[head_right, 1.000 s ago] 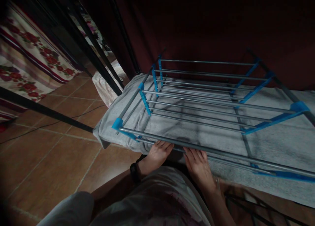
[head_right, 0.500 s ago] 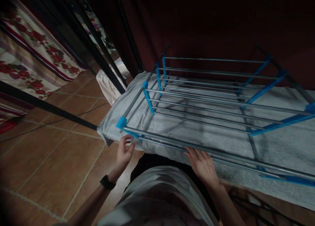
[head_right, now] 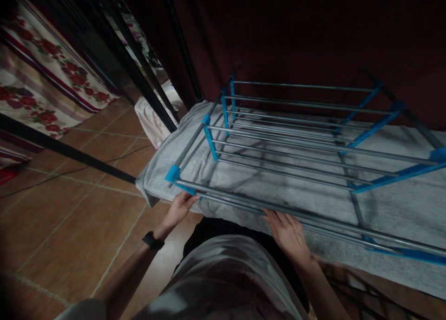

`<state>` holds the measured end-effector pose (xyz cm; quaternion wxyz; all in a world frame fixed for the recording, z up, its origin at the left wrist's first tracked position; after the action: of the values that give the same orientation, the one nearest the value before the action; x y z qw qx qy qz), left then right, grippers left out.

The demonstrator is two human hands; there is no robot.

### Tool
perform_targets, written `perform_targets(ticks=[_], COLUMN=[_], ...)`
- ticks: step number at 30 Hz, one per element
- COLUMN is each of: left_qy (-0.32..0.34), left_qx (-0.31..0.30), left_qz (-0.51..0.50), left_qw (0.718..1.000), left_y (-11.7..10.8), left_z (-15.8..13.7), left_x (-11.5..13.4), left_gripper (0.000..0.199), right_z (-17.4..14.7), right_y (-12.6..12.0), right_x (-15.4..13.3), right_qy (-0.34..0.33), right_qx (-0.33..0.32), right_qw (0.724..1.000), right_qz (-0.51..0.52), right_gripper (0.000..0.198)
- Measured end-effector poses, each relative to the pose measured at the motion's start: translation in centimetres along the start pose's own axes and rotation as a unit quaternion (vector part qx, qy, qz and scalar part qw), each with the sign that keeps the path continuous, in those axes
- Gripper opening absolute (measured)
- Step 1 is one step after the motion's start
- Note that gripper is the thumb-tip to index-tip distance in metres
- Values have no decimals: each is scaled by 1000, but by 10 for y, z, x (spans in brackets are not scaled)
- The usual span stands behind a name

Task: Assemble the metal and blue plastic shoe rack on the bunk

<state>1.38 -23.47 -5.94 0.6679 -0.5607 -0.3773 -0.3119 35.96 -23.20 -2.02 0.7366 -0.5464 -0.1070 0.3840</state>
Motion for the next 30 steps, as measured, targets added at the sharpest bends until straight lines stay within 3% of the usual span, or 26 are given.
perform_targets(ticks=[7, 18, 30], left_qy=[-33, -31, -33], left_qx=[-25, -111, -115], left_qz=[-49, -36, -14], left_qw=[998, 993, 993], left_y=[-2, -2, 0], left_z=[8, 19, 20], left_x=[1, 17, 13], left_gripper=[35, 39, 40], right_z=[1, -3, -1], right_y=[-2, 0, 5], right_x=[-1, 3, 4], right_qy=[-11, -13, -18], right_qx=[-4, -3, -12], right_qw=[1000, 1000, 1000], right_qz=[-9, -9, -12], right_gripper=[31, 30, 30])
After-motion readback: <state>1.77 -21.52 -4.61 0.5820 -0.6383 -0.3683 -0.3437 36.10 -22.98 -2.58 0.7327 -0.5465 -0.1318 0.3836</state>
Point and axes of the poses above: each hand's wrist, its own z-axis towards the middle knuckle, its own y-axis out of the palm, x = y × z, the point moved 10 cm from there along z, towards the middle knuckle, and after that the axes turned 9 degrees about z, right-handed, at the moved point
